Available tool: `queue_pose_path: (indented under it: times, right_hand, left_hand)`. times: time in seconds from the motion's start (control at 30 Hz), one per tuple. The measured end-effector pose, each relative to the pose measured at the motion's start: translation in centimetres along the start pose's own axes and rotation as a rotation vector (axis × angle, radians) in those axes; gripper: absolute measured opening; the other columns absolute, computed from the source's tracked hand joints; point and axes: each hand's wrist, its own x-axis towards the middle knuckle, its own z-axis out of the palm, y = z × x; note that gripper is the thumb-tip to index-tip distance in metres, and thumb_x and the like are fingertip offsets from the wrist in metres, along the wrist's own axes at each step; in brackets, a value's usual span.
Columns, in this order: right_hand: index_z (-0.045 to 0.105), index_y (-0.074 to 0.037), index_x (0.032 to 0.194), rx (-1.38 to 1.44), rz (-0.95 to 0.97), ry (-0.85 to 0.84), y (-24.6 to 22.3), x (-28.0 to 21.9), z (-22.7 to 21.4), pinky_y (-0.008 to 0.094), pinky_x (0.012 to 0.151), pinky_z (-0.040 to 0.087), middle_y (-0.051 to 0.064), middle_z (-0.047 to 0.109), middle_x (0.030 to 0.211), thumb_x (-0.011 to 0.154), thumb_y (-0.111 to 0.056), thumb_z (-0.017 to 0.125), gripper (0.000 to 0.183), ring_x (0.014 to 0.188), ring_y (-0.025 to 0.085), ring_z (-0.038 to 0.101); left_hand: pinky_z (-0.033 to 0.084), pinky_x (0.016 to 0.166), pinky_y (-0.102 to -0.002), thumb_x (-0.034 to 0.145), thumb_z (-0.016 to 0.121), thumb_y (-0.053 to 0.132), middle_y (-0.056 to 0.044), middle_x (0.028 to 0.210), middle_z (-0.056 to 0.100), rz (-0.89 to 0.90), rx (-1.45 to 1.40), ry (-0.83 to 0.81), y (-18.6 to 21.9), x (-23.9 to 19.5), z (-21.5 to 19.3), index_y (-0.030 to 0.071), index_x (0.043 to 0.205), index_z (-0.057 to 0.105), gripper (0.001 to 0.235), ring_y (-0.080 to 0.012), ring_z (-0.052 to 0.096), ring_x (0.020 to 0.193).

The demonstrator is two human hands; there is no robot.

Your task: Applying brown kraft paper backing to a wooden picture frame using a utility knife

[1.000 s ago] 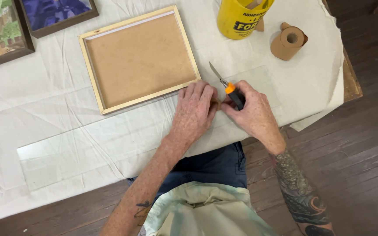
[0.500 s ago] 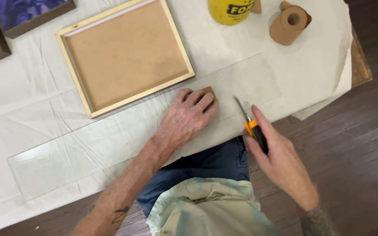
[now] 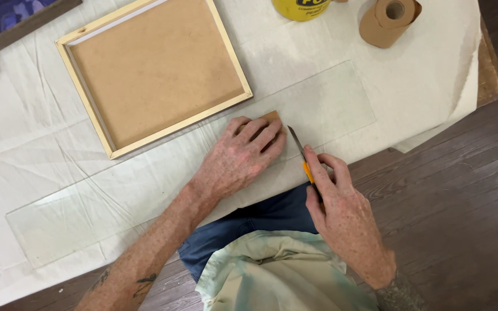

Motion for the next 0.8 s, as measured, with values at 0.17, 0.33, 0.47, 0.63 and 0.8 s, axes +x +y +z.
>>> queue_pose_path:
  times: [0.17,0.33,0.47,0.63,0.8]
  right_hand:
    - [0.04,-0.009,0.157,-0.031,-0.012,0.009,-0.4,0.2,0.4,0.039,0.054,0.057,0.013,0.049,0.139,0.098,-0.008,0.059,0.063,0.079,0.021,0.067]
    - [0.041,-0.009,0.157,-0.047,-0.03,0.025,-0.6,0.3,0.5,0.039,0.055,0.056,0.012,0.049,0.138,0.098,-0.007,0.06,0.063,0.079,0.021,0.065]
    - [0.041,-0.009,0.157,-0.071,-0.024,0.01,-0.6,0.3,0.5,0.038,0.051,0.056,0.012,0.049,0.137,0.097,-0.007,0.06,0.063,0.073,0.019,0.064]
    - [0.042,-0.01,0.157,-0.14,-0.038,0.01,-0.5,0.4,0.6,0.038,0.05,0.057,0.011,0.05,0.136,0.097,-0.007,0.061,0.063,0.075,0.018,0.063]
    - [0.04,-0.011,0.158,-0.187,-0.024,-0.012,-1.1,0.4,0.3,0.041,0.046,0.054,0.01,0.05,0.136,0.096,-0.009,0.06,0.065,0.061,0.022,0.064]
  left_hand:
    - [0.049,0.091,-0.038,0.102,0.055,0.01,-0.009,0.13,0.064,0.002,0.002,-0.026,0.0,-0.1,0.2,0.01,0.121,0.066,0.022,-0.0246,0.062,0.113]
    - [0.049,0.092,-0.039,0.102,0.057,0.01,-0.009,0.13,0.063,0.0,-0.004,-0.027,0.0,-0.4,0.4,0.009,0.123,0.066,0.023,-0.0255,0.061,0.114]
    - [0.049,0.092,-0.039,0.102,0.054,0.011,-0.008,0.13,0.064,-0.005,-0.016,-0.016,-0.1,-0.4,0.6,0.01,0.122,0.067,0.024,-0.0247,0.062,0.111]
    - [0.048,0.093,-0.041,0.102,0.056,0.01,-0.009,0.133,0.063,-0.003,-0.052,-0.034,0.0,-0.7,1.0,0.008,0.125,0.066,0.025,-0.0267,0.06,0.119]
    - [0.048,0.092,-0.041,0.104,0.052,0.008,-0.011,0.136,0.063,-0.005,-0.067,-0.01,-0.1,-0.9,1.1,0.005,0.125,0.067,0.026,-0.0264,0.061,0.12]
